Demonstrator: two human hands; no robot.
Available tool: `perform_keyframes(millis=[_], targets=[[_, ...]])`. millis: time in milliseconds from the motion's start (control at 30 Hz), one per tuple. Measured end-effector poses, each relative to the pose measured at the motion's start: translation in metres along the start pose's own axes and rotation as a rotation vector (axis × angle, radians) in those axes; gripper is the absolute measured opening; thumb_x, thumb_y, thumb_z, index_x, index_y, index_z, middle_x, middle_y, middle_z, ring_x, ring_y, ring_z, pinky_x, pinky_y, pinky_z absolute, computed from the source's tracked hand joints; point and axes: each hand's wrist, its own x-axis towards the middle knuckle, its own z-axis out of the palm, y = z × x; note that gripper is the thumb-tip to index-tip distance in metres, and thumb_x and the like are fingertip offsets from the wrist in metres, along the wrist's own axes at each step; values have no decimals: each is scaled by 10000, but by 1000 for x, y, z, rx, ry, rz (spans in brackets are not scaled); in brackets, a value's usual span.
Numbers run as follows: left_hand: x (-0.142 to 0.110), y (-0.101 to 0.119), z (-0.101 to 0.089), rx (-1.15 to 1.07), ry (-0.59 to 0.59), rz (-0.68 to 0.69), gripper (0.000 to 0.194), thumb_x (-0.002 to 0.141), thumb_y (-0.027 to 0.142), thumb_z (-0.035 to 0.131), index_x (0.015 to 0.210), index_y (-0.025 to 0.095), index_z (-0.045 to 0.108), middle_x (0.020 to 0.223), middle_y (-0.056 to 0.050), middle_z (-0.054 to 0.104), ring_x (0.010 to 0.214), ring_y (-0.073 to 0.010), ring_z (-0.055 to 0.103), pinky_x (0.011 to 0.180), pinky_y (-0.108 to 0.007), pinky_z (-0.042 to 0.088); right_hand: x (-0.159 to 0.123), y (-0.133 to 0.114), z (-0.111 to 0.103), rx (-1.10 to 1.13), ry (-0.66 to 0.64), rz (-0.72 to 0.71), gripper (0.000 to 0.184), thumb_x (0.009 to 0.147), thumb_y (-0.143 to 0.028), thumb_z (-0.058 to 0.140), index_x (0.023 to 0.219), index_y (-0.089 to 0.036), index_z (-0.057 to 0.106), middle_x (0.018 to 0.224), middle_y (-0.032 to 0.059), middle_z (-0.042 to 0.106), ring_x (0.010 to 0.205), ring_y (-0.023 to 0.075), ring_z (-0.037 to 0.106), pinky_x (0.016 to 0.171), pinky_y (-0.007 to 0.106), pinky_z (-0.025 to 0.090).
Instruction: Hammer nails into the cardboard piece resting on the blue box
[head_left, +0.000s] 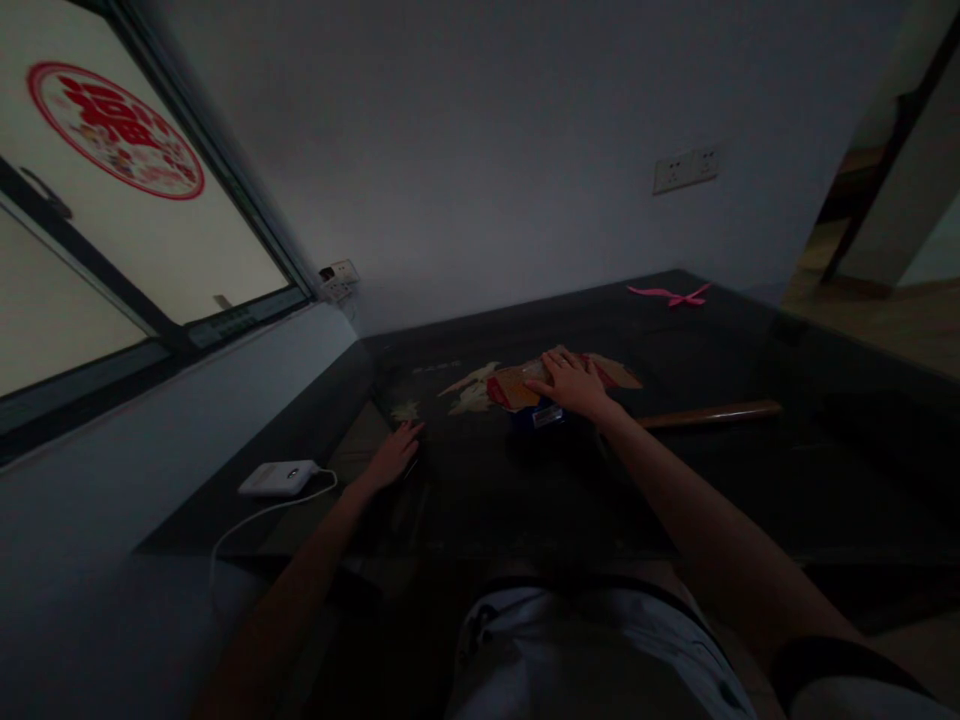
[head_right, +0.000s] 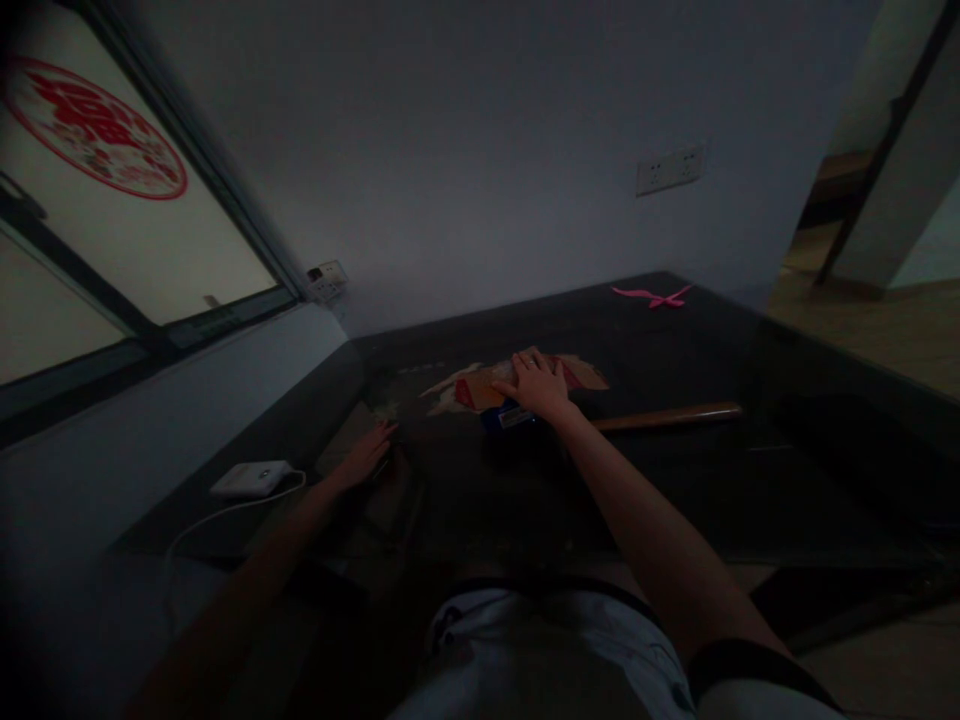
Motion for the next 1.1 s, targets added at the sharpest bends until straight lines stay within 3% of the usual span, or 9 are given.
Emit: perform_keyframes(millis=[200, 367, 533, 667, 900, 1000, 1100], targets=[[-10, 23, -1, 51, -10, 40, 521, 911, 395, 278, 1395, 204, 277, 1482, -108, 206, 1359, -240, 192, 1080, -470, 197, 0, 0, -1, 1, -10, 6, 787, 822, -682, 175, 1406, -166, 282, 1459, 98, 309, 1357, 288, 144, 1046, 575, 110], [-22, 34, -6, 10, -31, 45, 510, 901, 336, 301, 1389, 188, 292, 1466, -88, 256, 1360, -226, 193, 1095, -451, 183, -1, -1, -2, 0, -15, 8, 808, 818, -687, 166, 1410, -147, 274, 1458, 108, 307, 1353, 294, 158, 1045, 585, 95], [-29, 43, -10, -2, -32, 53, 570, 887, 443, 326, 1390, 178, 290, 1464, -78, 265, 1362, -232, 182, 1104, -434, 172, -3, -2, -3, 6, -7, 10, 789, 825, -679, 163, 1402, -157, 294, 1466, 105, 290, 1350, 299, 168, 1044, 585, 94], [-27, 44, -6, -35, 35, 40, 492, 905, 429, 284, 1345, 227, 369, 1434, -41, 340, 1346, -201, 240, 1101, -418, 205, -6, -5, -4, -3, 9, -7, 772, 825, -681, 174, 1390, -177, 323, 1461, 101, 305, 1348, 305, 171, 1039, 596, 79], [-13, 41, -7, -178, 199, -2, 439, 915, 395, 246, 1210, 209, 514, 1298, -51, 514, 1217, -177, 445, 1058, -378, 324, -5, -12, -8, -23, 10, -35, 761, 818, -694, 169, 1350, -199, 393, 1435, 125, 349, 1334, 343, 184, 988, 665, 80], [-2, 55, -20, -223, 290, -20, 427, 910, 388, 263, 1203, 196, 508, 1268, -66, 532, 1199, -187, 459, 1047, -382, 336, -3, -12, -9, -19, -17, -48, 774, 806, -709, 187, 1355, -202, 386, 1439, 135, 339, 1330, 352, 193, 983, 669, 71], [15, 88, -41, -281, 399, 7, 426, 910, 390, 277, 1237, 188, 461, 1273, -81, 515, 1196, -196, 454, 1041, -386, 331, -2, -11, -12, -18, -11, -61, 774, 785, -724, 247, 1347, -214, 400, 1428, 134, 358, 1320, 360, 217, 984, 669, 73]])
